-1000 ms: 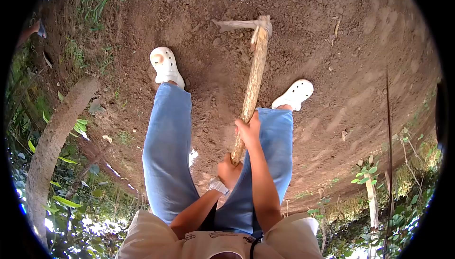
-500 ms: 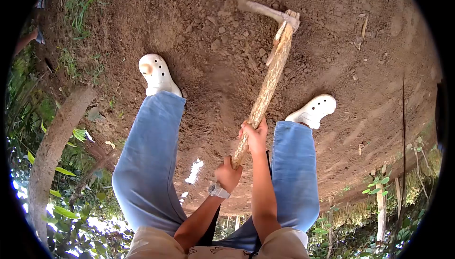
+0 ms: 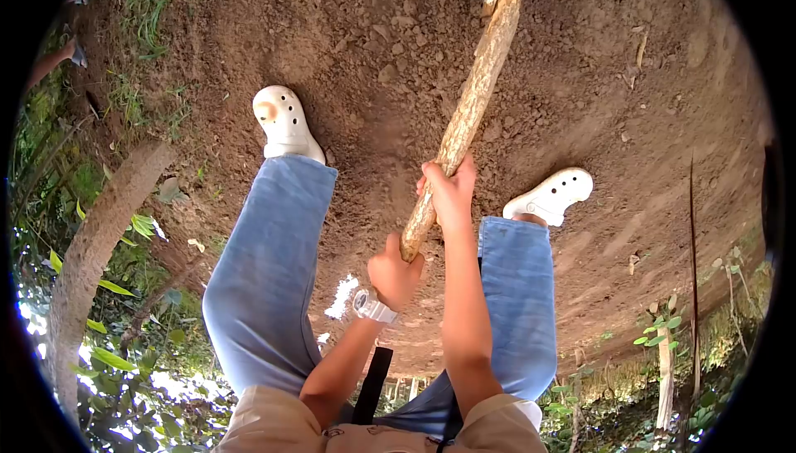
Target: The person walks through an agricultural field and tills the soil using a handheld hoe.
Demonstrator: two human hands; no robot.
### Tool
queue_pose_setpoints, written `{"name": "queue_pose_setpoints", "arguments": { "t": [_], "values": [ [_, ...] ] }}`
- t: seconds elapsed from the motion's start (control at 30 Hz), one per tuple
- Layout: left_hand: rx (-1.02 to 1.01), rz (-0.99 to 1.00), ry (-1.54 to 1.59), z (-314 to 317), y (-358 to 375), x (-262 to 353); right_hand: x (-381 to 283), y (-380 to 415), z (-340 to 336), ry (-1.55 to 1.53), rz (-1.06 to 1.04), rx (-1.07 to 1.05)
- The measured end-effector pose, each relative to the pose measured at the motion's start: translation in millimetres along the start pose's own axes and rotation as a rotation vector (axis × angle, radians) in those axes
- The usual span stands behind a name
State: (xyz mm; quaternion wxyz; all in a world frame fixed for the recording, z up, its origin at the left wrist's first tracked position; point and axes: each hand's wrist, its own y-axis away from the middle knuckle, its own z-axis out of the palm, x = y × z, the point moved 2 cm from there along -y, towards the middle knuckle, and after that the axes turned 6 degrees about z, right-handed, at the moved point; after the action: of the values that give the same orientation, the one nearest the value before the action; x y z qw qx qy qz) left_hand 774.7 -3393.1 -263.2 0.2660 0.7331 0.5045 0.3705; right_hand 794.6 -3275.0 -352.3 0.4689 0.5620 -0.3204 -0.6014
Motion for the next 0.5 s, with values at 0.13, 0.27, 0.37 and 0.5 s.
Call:
{"name": "queue_pose_setpoints", "arguments": {
  "t": [0.13, 0.27, 0.37, 0.5],
  "values": [
    [0.029, 0.083, -0.021, -10, -2, 8, -3, 1, 3, -0.027, 0.035, 0.040],
    [0.014, 0.119, -0.013, -22, 36, 12, -12, 41, -3, -0.043, 0.010, 0.095],
    [-0.084, 0.087, 0.004, -33, 85, 11, -16, 98, -14, -0.090, 0.013, 0.155],
    [-0.211, 0.117, -0.137, -79, 148, 20, -7, 171, -24, -0.182, 0.081, 0.176]
  ]
}}
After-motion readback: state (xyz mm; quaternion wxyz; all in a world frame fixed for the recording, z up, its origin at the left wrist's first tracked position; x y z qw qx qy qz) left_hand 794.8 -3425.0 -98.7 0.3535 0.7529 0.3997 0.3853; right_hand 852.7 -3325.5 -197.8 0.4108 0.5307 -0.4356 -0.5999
